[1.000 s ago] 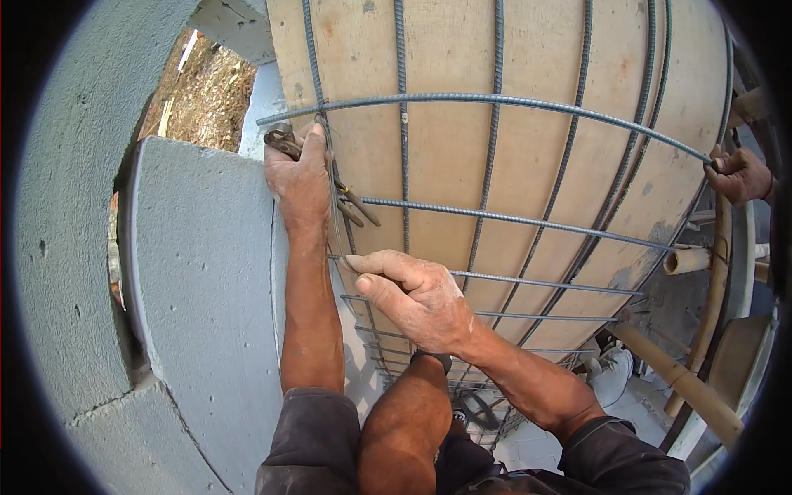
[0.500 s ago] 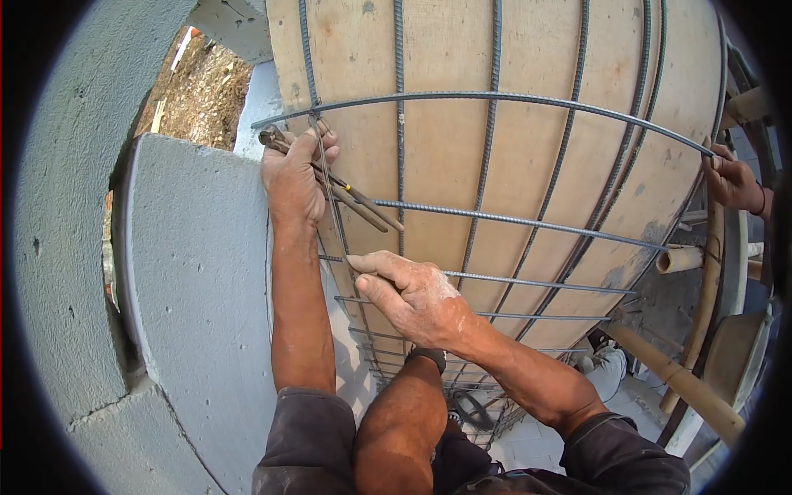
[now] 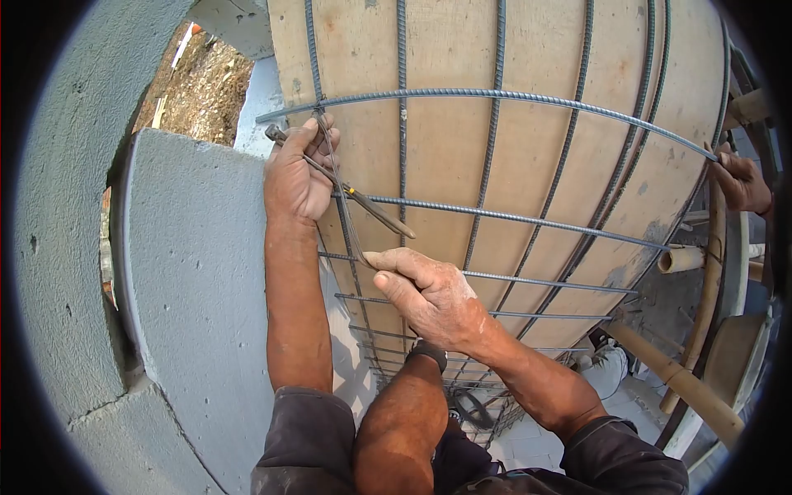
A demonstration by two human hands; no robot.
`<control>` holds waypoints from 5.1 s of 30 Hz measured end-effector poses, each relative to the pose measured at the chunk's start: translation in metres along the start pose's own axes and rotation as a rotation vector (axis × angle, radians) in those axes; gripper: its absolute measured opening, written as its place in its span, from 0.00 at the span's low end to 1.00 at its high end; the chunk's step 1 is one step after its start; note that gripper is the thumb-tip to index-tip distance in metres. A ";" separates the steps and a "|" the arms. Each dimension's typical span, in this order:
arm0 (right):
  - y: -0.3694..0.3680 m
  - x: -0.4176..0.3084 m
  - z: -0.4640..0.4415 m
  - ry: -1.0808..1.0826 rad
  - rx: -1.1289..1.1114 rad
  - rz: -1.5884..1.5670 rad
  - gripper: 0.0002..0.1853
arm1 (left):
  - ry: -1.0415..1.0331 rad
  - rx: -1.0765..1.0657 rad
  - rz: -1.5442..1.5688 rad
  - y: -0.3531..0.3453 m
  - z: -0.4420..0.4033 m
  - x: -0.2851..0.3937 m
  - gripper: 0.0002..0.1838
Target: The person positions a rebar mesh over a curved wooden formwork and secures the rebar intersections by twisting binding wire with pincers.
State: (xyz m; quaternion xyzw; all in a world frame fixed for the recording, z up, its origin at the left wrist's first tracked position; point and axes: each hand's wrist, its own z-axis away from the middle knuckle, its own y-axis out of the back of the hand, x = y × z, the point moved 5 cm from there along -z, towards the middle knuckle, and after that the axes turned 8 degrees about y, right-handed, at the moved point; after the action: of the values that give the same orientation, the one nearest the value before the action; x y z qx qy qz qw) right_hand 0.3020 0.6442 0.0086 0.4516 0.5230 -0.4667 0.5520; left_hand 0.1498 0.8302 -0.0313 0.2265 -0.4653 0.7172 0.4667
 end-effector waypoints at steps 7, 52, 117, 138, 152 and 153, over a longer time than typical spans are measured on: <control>0.019 0.027 0.001 0.013 0.076 0.029 0.17 | 0.028 -0.011 0.005 0.001 -0.002 -0.002 0.09; 0.096 -0.004 0.004 -0.011 0.239 0.048 0.15 | -0.593 0.390 -0.933 -0.008 0.022 0.007 0.14; -0.015 -0.002 -0.149 0.528 0.190 0.636 0.18 | -0.305 0.075 -0.383 0.017 0.055 -0.058 0.14; 0.016 0.029 -0.111 0.026 0.259 0.282 0.17 | -0.390 0.299 -0.415 0.009 0.052 -0.008 0.27; 0.035 0.038 -0.115 -0.080 0.202 0.127 0.17 | -0.299 0.269 -0.395 0.003 0.005 -0.011 0.18; 0.037 0.037 -0.120 -0.107 0.205 0.072 0.17 | -0.296 0.264 -0.361 0.004 0.003 -0.010 0.17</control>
State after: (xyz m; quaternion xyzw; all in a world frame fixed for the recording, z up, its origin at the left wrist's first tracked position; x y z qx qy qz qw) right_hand 0.3206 0.7665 -0.0332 0.4988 0.4256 -0.5211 0.5464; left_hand 0.1505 0.8224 -0.0392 0.4671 -0.3830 0.6359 0.4804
